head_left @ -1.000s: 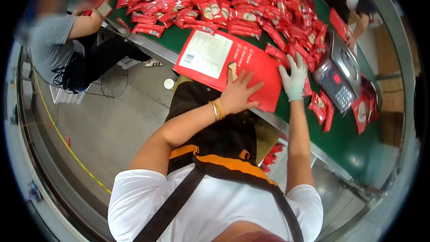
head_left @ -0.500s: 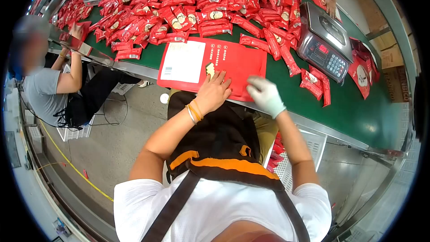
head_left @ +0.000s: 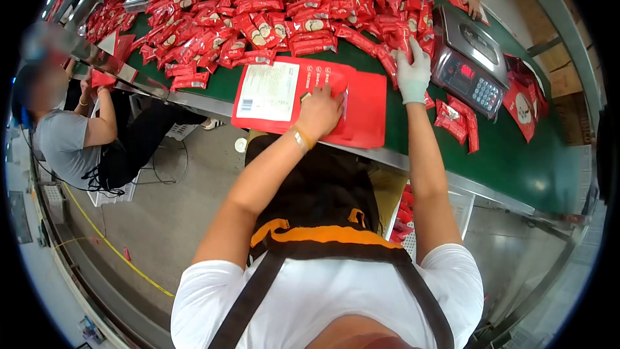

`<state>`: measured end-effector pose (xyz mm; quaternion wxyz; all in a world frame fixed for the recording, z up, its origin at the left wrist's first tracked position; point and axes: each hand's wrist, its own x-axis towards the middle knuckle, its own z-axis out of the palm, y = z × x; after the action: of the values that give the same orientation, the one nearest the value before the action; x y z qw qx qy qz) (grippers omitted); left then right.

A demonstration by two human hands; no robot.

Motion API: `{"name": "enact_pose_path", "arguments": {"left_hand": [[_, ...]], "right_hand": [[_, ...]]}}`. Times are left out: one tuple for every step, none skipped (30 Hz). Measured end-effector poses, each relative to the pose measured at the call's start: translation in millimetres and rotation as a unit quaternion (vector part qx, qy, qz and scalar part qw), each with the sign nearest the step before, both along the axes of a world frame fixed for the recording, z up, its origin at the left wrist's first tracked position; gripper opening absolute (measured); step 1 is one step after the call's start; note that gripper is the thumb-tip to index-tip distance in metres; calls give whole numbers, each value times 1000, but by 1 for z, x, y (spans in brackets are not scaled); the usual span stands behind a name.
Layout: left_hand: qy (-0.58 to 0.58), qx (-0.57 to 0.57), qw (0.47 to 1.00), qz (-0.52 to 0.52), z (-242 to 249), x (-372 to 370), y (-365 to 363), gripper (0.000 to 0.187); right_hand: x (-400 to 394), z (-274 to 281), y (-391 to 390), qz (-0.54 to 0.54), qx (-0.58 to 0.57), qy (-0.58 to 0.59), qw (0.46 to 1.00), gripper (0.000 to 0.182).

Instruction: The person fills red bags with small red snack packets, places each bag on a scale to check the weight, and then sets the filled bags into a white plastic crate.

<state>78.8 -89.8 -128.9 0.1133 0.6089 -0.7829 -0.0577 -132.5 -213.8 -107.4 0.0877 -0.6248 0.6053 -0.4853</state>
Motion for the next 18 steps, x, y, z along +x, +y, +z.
{"name": "enact_pose_path", "arguments": {"left_hand": [[-23, -2, 1000, 9, -5, -6, -13, 33], [-24, -1, 1000, 5, -3, -11, -22, 33], [-30, 39, 998, 27, 2, -16, -32, 35], [-35, 76, 995, 50, 7, -21, -38, 39], [-32, 71, 996, 51, 4, -23, -40, 39], [-34, 20, 997, 67, -1, -24, -35, 38], [-39, -28, 995, 83, -7, -23, -28, 37], [-42, -27, 995, 85, -12, -21, -23, 37], [22, -46, 994, 97, -8, -18, -15, 38], [86, -65, 988, 109, -5, -14, -9, 39], [85, -68, 988, 113, -7, -9, -6, 39], [191, -72, 968, 146, -11, -5, -3, 33], [295, -73, 936, 178, -15, -3, -1, 26], [296, -71, 935, 183, -16, -1, 1, 26], [298, -52, 937, 175, -17, 1, 3, 19], [300, -35, 939, 165, -17, 4, 6, 15], [339, -47, 924, 168, -17, 3, 5, 15], [338, -54, 925, 167, -22, 4, 2, 15]], "right_hand": [[-12, -21, -7, 19, 48, 82, 995, 49], [-22, -51, -16, 36, 93, 162, 982, 50], [-24, -66, -12, 86, 98, 196, 972, 55], [-22, -67, -6, 65, 95, 259, 959, 59], [-23, -64, -7, 63, 109, 257, 958, 60], [-23, -63, -8, 63, 125, 254, 957, 60], [-24, -62, -5, 66, 126, 253, 957, 60], [-25, -61, -4, 66, 129, 245, 959, 59], [-24, -58, -2, 66, 132, 236, 960, 59], [-21, -56, 7, 69, 132, 234, 961, 59], [-21, -54, 22, 87, 77, 171, 978, 56], [-22, -48, 38, 106, 22, 108, 988, 54], [-16, -27, 61, 135, 25, 67, 988, 53], [-8, -10, 83, 164, 31, 24, 986, 52], [-4, -14, 96, 207, 24, 8, 978, 52], [1, -7, 110, 234, 58, 68, 968, 52], [1, -17, 117, 270, 83, 107, 953, 52], [0, -28, 120, 306, 103, 148, 935, 51]]}}
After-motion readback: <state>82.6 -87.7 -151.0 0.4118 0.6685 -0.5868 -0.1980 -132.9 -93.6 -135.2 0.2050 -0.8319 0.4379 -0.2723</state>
